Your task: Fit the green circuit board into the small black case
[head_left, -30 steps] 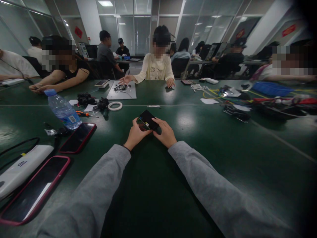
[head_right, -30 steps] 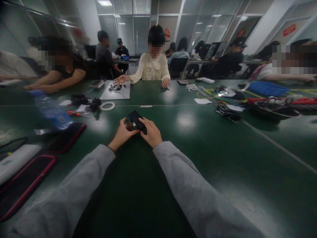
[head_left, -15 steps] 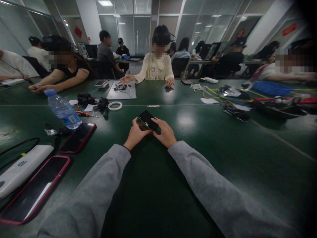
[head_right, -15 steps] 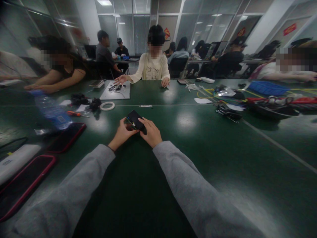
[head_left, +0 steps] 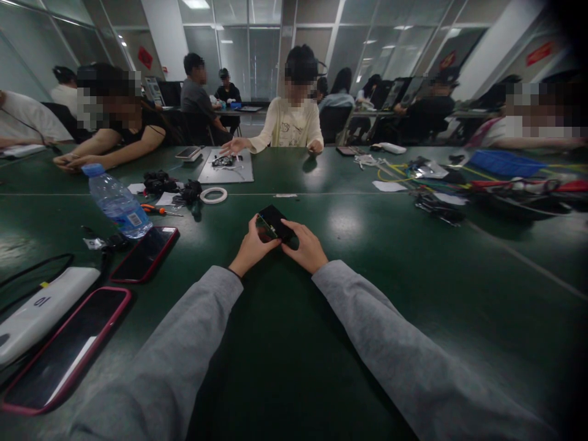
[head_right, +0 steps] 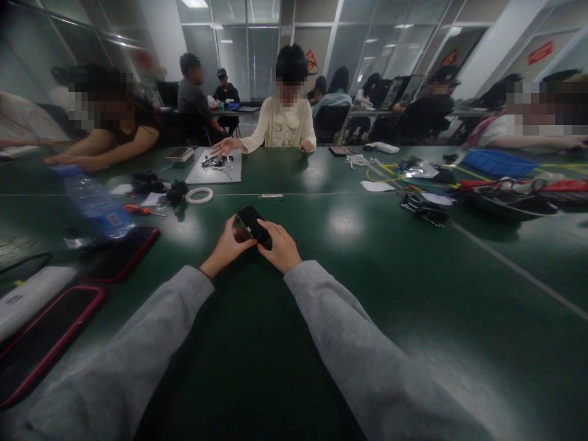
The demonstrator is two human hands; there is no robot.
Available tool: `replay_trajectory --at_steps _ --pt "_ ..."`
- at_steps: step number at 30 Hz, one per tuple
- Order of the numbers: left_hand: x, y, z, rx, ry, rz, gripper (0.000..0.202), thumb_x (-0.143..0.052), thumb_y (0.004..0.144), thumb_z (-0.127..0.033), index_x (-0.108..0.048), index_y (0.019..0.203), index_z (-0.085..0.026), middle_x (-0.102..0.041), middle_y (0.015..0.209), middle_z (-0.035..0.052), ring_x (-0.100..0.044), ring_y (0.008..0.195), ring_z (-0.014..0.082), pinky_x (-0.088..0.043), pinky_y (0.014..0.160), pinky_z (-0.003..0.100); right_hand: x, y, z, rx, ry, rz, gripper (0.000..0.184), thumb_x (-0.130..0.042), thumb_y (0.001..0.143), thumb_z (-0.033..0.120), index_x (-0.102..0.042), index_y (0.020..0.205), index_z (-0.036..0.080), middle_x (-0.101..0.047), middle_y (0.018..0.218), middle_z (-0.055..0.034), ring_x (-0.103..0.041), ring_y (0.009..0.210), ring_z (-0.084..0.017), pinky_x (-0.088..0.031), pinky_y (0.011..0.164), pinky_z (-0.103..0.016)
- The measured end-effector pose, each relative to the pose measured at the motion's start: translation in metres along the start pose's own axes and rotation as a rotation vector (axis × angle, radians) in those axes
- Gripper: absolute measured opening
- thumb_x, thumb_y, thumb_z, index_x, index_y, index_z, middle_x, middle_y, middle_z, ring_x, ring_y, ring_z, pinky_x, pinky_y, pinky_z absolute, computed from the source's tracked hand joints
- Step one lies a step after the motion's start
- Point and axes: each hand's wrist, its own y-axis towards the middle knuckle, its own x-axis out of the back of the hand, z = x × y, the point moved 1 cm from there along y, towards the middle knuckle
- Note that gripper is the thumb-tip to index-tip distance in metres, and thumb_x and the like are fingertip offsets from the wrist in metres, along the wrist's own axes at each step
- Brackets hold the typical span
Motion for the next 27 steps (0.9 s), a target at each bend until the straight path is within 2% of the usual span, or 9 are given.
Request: replay_trajectory --at_steps 5,9,14,23,27 --pt "-0.002 0.002 0.003 -0.044 -0.023 0.040 0.094 -0.073 0.068 -0.042 -0.022 0.143 -0.017 -0.065 0.105 0.0122 -0.065 0.088 0.0203 -0.050 0.082 0.037 -0.002 0.001 -0.007 -0.111 0.169 -0.013 0.056 -0.064 0.078 0.030 -0.047 0.130 0.023 -0.055 0.124 -0.0070 -0.056 0.110 -0.021 -0.047 0.096 -0.039" --pt "-0.002 0.004 0.007 -0.047 -0.036 0.031 0.080 -0.067 0.075 -0.040 -0.027 0.142 -0.017 -0.066 0.101 0.0103 -0.065 0.084 0.0171 -0.050 0.081 0.034 -0.006 0.000 -0.018 -0.219 0.341 -0.012 0.055 -0.065 0.078 0.038 -0.049 0.127 0.022 -0.058 0.119 -0.0076 -0.059 0.105 -0.020 -0.050 0.091 -0.039" --pt "-0.003 0.008 0.013 -0.045 -0.055 0.025 0.063 -0.061 0.081 -0.033 -0.037 0.138 -0.019 -0.067 0.098 0.0084 -0.065 0.083 0.0152 -0.050 0.083 0.034 -0.009 0.002 -0.025 -0.255 0.494 0.036 0.051 -0.066 0.078 0.038 -0.050 0.123 0.020 -0.059 0.117 -0.0086 -0.058 0.108 -0.020 -0.047 0.096 -0.040" --pt "-0.002 0.008 0.015 -0.045 -0.074 0.017 0.064 -0.061 0.080 -0.032 -0.036 0.137 -0.016 -0.066 0.099 0.0095 -0.064 0.079 0.0147 -0.050 0.080 0.034 -0.015 0.001 -0.031 -0.308 0.507 0.041 0.054 -0.069 0.076 0.040 -0.048 0.122 0.019 -0.058 0.117 -0.0096 -0.055 0.112 -0.021 -0.043 0.099 -0.043" --pt "-0.002 0.009 0.014 -0.055 -0.070 0.034 0.061 -0.060 0.081 -0.029 -0.037 0.136 -0.016 -0.065 0.101 0.0095 -0.064 0.080 0.0144 -0.050 0.079 0.033 -0.016 0.002 -0.035 -0.355 0.550 0.010 0.047 -0.065 0.078 0.036 -0.051 0.119 0.019 -0.057 0.118 -0.0092 -0.054 0.113 -0.021 -0.041 0.102 -0.044"
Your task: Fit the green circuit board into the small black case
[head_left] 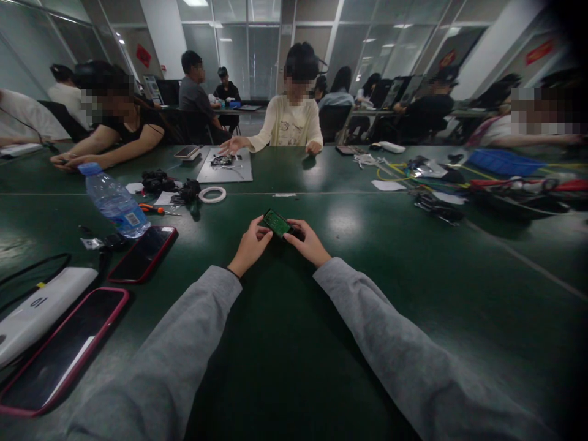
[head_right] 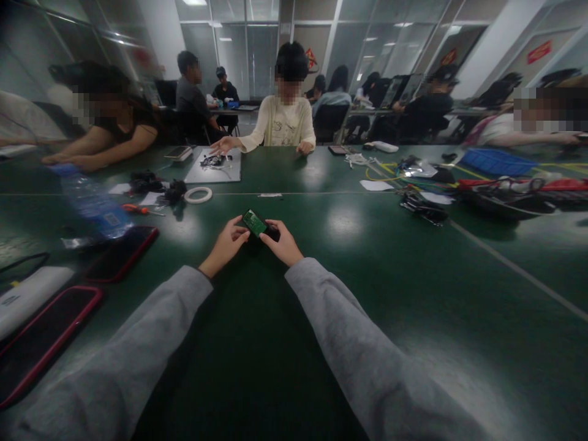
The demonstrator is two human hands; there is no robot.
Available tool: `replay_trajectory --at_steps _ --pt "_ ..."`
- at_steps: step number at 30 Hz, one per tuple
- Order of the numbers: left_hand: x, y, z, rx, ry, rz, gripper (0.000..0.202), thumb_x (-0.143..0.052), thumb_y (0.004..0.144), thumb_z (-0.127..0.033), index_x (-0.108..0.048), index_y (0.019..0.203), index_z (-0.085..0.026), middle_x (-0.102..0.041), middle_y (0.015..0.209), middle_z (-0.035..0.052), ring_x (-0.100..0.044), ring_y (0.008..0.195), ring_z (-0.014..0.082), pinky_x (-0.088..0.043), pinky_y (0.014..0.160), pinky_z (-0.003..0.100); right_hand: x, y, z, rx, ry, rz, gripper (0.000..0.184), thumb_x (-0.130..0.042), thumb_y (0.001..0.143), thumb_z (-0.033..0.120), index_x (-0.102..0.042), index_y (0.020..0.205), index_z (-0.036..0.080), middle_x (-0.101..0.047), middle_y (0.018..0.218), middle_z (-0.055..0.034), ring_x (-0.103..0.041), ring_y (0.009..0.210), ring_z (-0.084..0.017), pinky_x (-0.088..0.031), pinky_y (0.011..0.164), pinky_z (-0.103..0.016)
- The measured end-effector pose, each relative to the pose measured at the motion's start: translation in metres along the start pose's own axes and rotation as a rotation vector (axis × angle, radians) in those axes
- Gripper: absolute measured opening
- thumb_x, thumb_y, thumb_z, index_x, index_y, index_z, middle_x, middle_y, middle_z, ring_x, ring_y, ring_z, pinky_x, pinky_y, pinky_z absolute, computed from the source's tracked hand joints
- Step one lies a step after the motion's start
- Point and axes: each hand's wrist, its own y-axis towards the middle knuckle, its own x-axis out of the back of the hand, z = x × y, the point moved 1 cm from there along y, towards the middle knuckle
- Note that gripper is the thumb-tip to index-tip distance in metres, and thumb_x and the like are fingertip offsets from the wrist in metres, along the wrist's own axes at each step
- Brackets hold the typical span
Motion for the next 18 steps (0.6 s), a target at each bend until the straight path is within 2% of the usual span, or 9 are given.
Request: replay_trajectory --at_steps 4,9,13,15,18 --pt "-0.001 0.002 0.000 -0.021 0.024 -0.019 0.063 -0.060 0.081 -0.030 -0.034 0.136 -0.015 -0.063 0.100 0.0084 -0.062 0.080 0.0143 -0.050 0.078 0.033 0.002 0.001 0.002 -0.021 0.076 0.004 0.042 -0.063 0.077 0.032 -0.052 0.115 0.018 -0.057 0.119 -0.0084 -0.053 0.114 -0.020 -0.040 0.103 -0.042" --pt "0.001 0.003 -0.001 -0.047 0.121 -0.102 0.060 -0.063 0.079 -0.036 -0.041 0.131 -0.015 -0.056 0.103 0.0091 -0.058 0.079 0.0144 -0.050 0.076 0.034 0.003 0.002 0.008 -0.049 0.115 0.045 0.039 -0.062 0.076 0.030 -0.055 0.113 0.019 -0.058 0.119 -0.0078 -0.053 0.114 -0.020 -0.039 0.104 -0.041" --pt "0.002 0.001 -0.004 -0.117 0.219 -0.203 0.069 -0.068 0.073 -0.044 -0.042 0.129 -0.015 -0.044 0.119 0.0145 -0.055 0.102 0.0222 -0.048 0.089 0.041 0.004 0.001 0.013 -0.044 0.146 0.070 0.036 -0.060 0.079 0.030 -0.058 0.113 0.020 -0.058 0.121 -0.0065 -0.053 0.115 -0.020 -0.039 0.105 -0.040" --pt "0.001 0.000 -0.005 -0.154 0.242 -0.187 0.077 -0.069 0.070 -0.048 -0.038 0.132 -0.016 -0.041 0.125 0.0151 -0.048 0.116 0.0268 -0.041 0.099 0.045 0.004 0.001 0.016 -0.045 0.143 0.072 0.034 -0.058 0.083 0.035 -0.059 0.113 0.021 -0.058 0.121 -0.0060 -0.054 0.114 -0.020 -0.040 0.104 -0.040" --pt "0.000 -0.002 -0.009 -0.190 0.261 -0.124 0.085 -0.070 0.068 -0.052 -0.032 0.136 -0.018 -0.039 0.130 0.0152 -0.039 0.126 0.0299 -0.034 0.106 0.047 0.004 0.000 0.019 -0.063 0.141 0.070 0.035 -0.056 0.085 0.041 -0.060 0.114 0.021 -0.060 0.120 -0.0058 -0.055 0.113 -0.020 -0.041 0.103 -0.040"
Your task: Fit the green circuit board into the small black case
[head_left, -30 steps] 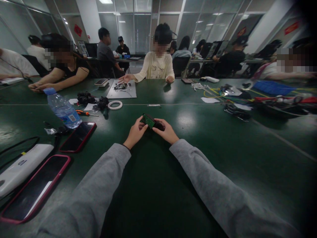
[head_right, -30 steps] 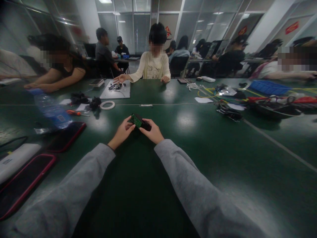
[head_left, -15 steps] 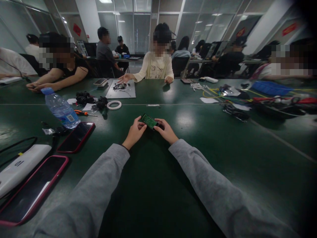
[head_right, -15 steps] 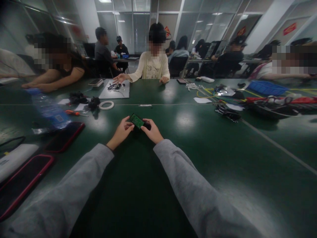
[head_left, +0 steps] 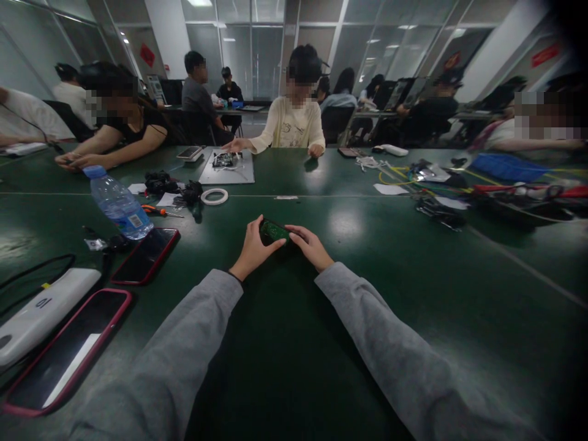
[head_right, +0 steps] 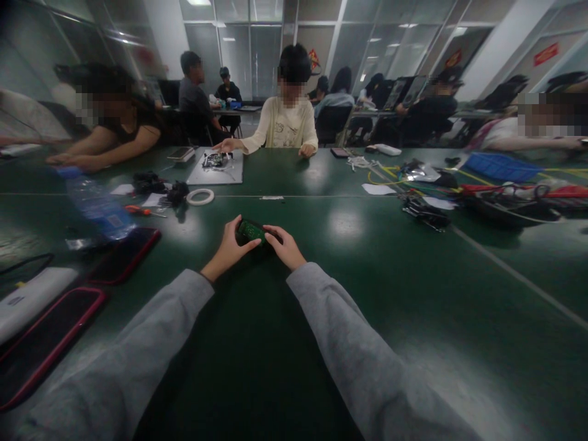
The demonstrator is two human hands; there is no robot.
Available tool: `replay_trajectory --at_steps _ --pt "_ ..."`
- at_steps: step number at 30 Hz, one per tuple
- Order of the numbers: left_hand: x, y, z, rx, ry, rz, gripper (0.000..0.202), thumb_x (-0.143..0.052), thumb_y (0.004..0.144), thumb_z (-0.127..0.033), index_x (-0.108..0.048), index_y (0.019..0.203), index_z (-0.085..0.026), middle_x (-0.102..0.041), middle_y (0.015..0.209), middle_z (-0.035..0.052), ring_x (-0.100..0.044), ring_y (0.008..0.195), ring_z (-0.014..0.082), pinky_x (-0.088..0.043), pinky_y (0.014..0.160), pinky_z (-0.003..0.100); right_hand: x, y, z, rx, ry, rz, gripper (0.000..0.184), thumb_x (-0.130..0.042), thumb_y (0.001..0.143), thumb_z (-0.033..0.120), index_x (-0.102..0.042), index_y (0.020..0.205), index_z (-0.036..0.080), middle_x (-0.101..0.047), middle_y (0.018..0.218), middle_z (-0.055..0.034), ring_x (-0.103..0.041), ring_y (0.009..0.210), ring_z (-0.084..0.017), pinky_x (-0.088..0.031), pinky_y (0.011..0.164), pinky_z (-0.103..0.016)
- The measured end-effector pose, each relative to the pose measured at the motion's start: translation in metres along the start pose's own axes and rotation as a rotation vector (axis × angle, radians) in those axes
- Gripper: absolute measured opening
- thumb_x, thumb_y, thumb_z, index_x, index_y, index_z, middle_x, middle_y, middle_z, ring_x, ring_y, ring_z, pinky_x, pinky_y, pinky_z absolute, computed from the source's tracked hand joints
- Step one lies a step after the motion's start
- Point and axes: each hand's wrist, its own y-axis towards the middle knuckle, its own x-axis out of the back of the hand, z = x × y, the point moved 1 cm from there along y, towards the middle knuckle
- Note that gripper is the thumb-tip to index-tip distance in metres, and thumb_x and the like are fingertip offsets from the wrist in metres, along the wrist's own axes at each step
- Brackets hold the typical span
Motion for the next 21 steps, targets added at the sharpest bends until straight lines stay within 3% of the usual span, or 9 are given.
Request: replay_trajectory --at_steps 5,14,21 --pt "0.004 -0.001 -0.008 -0.010 0.029 0.010 0.092 -0.070 0.067 -0.054 -0.028 0.138 -0.016 -0.037 0.133 0.0170 -0.037 0.129 0.0305 -0.032 0.108 0.047 -0.002 -0.001 0.001 -0.011 0.020 0.029 0.040 -0.057 0.085 0.045 -0.059 0.117 0.021 -0.059 0.122 -0.0059 -0.055 0.114 -0.020 -0.041 0.103 -0.041" --pt "0.008 -0.001 -0.018 0.029 0.023 0.047 0.098 -0.073 0.064 -0.052 -0.022 0.142 -0.021 -0.036 0.136 0.0157 -0.039 0.128 0.0310 -0.035 0.105 0.048 -0.002 -0.003 0.006 -0.037 0.019 0.051 0.039 -0.057 0.086 0.044 -0.059 0.118 0.022 -0.059 0.121 -0.0058 -0.056 0.112 -0.020 -0.043 0.101 -0.040" --pt "0.009 0.002 -0.026 0.054 0.027 0.032 0.094 -0.074 0.065 -0.045 -0.024 0.141 -0.023 -0.039 0.135 0.0132 -0.042 0.126 0.0283 -0.037 0.105 0.046 -0.002 -0.003 0.009 -0.064 0.003 0.066 0.038 -0.054 0.089 0.044 -0.059 0.120 0.024 -0.058 0.123 -0.0046 -0.054 0.114 -0.019 -0.043 0.102 -0.038"
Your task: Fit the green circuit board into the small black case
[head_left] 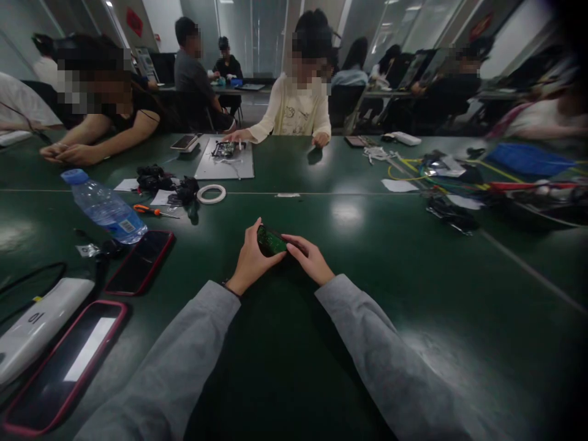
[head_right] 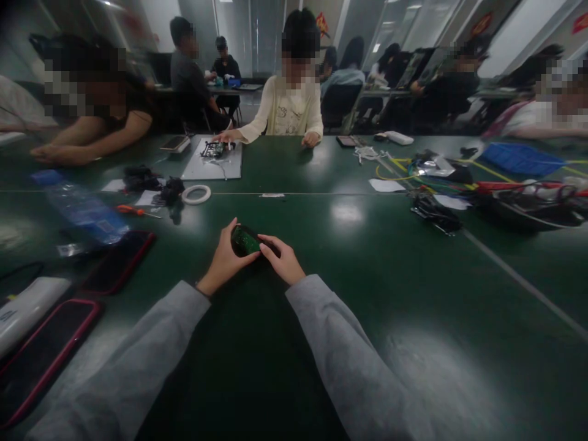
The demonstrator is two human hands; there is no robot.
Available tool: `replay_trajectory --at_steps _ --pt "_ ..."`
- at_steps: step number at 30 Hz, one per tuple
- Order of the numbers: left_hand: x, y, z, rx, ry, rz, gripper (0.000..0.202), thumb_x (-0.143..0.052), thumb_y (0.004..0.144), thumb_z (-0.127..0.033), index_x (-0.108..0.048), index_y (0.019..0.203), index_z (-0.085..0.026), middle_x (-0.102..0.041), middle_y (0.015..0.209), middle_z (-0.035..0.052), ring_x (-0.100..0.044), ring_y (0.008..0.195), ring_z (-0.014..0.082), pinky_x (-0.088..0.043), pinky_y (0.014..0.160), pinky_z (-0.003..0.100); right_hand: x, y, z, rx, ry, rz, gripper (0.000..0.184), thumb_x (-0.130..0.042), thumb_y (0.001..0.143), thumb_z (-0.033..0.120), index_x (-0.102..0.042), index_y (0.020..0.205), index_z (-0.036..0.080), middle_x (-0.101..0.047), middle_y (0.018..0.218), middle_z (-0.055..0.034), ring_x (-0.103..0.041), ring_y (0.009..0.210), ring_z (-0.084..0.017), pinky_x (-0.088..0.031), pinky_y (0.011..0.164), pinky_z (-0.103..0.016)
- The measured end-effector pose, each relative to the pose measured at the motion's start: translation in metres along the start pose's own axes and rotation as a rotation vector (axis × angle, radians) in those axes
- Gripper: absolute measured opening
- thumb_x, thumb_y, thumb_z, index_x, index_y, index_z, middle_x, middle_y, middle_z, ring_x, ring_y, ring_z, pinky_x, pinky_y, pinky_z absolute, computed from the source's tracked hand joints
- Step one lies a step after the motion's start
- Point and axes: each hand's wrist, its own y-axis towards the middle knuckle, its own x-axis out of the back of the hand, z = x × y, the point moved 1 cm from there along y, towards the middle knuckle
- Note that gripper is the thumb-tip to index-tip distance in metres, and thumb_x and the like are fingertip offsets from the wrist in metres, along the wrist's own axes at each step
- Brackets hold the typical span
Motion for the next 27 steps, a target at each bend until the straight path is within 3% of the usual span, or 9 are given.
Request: replay_trajectory --at_steps 6,16,22,27 --pt "0.002 0.005 -0.001 0.016 -0.035 -0.012 0.089 -0.076 0.064 -0.040 -0.029 0.139 -0.023 -0.041 0.133 0.0120 -0.044 0.124 0.0282 -0.038 0.104 0.046 0.000 0.003 0.001 -0.028 0.006 0.013 0.038 -0.054 0.088 0.045 -0.058 0.121 0.024 -0.058 0.123 -0.0047 -0.054 0.115 -0.020 -0.042 0.102 -0.039" --pt "-0.002 0.006 0.012 0.034 -0.153 0.004 0.097 -0.076 0.063 -0.044 -0.024 0.142 -0.023 -0.036 0.142 0.0136 -0.039 0.130 0.0277 -0.035 0.108 0.044 -0.001 0.005 0.004 -0.032 -0.014 -0.003 0.038 -0.052 0.089 0.045 -0.059 0.118 0.022 -0.059 0.120 -0.0055 -0.056 0.111 -0.020 -0.043 0.100 -0.039" --pt "-0.004 0.013 0.027 0.161 -0.327 -0.087 0.051 -0.052 0.087 -0.039 -0.039 0.133 -0.022 -0.053 0.130 0.0110 -0.052 0.120 0.0207 -0.043 0.101 0.040 -0.002 0.006 0.002 -0.030 -0.018 0.018 0.038 -0.051 0.089 0.046 -0.058 0.117 0.022 -0.059 0.119 -0.0054 -0.056 0.110 -0.020 -0.045 0.099 -0.039" --pt "-0.006 0.020 0.035 0.170 -0.397 -0.131 0.039 -0.056 0.085 -0.032 -0.052 0.123 -0.019 -0.058 0.125 0.0104 -0.056 0.116 0.0196 -0.046 0.100 0.038 -0.001 0.006 0.000 -0.031 -0.037 0.017 0.037 -0.050 0.090 0.044 -0.058 0.118 0.022 -0.060 0.118 -0.0057 -0.057 0.107 -0.020 -0.047 0.095 -0.038"
